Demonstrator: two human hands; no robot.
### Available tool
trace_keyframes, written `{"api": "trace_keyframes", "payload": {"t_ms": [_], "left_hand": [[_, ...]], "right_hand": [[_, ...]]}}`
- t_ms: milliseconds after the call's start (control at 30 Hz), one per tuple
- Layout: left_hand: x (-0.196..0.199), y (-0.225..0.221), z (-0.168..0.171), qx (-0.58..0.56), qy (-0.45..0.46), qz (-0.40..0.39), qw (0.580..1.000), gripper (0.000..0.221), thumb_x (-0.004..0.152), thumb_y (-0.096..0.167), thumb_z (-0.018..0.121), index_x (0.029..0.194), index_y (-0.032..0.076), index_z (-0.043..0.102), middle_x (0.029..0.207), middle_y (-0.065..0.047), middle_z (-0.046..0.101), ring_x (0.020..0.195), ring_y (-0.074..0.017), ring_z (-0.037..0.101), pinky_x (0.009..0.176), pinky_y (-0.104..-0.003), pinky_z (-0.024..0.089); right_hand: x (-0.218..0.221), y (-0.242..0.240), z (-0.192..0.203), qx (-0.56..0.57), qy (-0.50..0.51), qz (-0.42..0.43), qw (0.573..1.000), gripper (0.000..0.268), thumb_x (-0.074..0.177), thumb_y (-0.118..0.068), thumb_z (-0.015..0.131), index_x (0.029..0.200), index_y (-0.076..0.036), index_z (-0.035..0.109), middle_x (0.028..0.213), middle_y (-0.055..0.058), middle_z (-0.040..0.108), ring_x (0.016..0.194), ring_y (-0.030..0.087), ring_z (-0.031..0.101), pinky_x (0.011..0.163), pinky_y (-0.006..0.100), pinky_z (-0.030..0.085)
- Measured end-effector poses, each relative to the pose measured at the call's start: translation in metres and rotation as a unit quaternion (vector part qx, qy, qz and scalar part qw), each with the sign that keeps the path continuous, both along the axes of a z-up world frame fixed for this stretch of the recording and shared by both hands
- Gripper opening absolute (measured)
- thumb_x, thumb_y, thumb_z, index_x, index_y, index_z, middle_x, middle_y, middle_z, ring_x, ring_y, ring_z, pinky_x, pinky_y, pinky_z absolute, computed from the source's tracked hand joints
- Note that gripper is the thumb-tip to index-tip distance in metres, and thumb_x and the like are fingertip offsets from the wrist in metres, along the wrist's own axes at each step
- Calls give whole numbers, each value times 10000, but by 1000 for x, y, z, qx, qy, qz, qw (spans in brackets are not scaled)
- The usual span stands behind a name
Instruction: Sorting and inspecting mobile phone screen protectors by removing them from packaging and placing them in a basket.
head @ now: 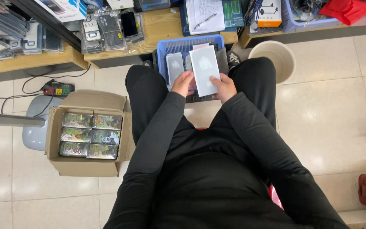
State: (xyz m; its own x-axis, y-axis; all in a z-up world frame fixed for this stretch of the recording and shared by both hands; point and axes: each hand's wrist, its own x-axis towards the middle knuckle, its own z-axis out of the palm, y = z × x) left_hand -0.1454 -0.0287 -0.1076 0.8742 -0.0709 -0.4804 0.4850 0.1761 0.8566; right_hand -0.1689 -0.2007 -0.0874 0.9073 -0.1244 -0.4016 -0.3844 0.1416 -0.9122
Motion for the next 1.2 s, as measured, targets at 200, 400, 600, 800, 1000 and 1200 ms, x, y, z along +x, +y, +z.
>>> {"api": "trace_keyframes", "payload": {"t_ms": [200,400,600,800,1000,1200], "left_hand": [[-53,10,88,-235,-1,85,968,790,887,374,749,1470,14,354,1398,-282,471,1197,-381,545,1000,-548,487],[-122,19,139,-456,-179,-175,854,868,898,697,495,1494,81,357,1222,-251,645,1045,-351,682,901,-550,568],[-131,18,123,-493,-200,-233,814,976,855,794,364,1509,73,305,1277,-269,599,1080,-385,664,933,-563,531],[-138,14,117,-491,-189,-244,815,929,876,778,340,1398,22,475,1203,-256,647,1013,-375,687,886,-529,561],[-149,13,105,-504,-157,-199,826,860,913,676,405,1436,-8,413,1252,-233,615,1051,-356,671,881,-520,564],[-151,24,113,-507,-112,-193,833,796,854,425,516,1427,-102,347,1158,-303,599,959,-442,675,771,-584,576]], "right_hand": [[-92,31,55,116,-102,59,986,198,880,-134,694,962,42,656,711,179,653,547,231,685,384,303,552],[-160,33,122,102,-64,290,949,303,939,-207,619,765,34,677,648,205,675,516,219,677,454,289,555],[-174,23,99,160,-29,337,927,249,920,-149,652,803,69,680,674,199,665,557,205,670,516,321,591],[-176,24,109,242,-11,300,923,153,880,-72,686,877,78,655,718,222,669,590,224,681,551,361,598],[-174,23,116,294,-8,258,920,157,874,-30,670,935,109,631,799,246,672,691,262,709,602,358,610],[-175,23,109,181,-70,321,927,173,893,-73,675,898,100,683,798,233,696,705,227,705,585,313,606]]}}
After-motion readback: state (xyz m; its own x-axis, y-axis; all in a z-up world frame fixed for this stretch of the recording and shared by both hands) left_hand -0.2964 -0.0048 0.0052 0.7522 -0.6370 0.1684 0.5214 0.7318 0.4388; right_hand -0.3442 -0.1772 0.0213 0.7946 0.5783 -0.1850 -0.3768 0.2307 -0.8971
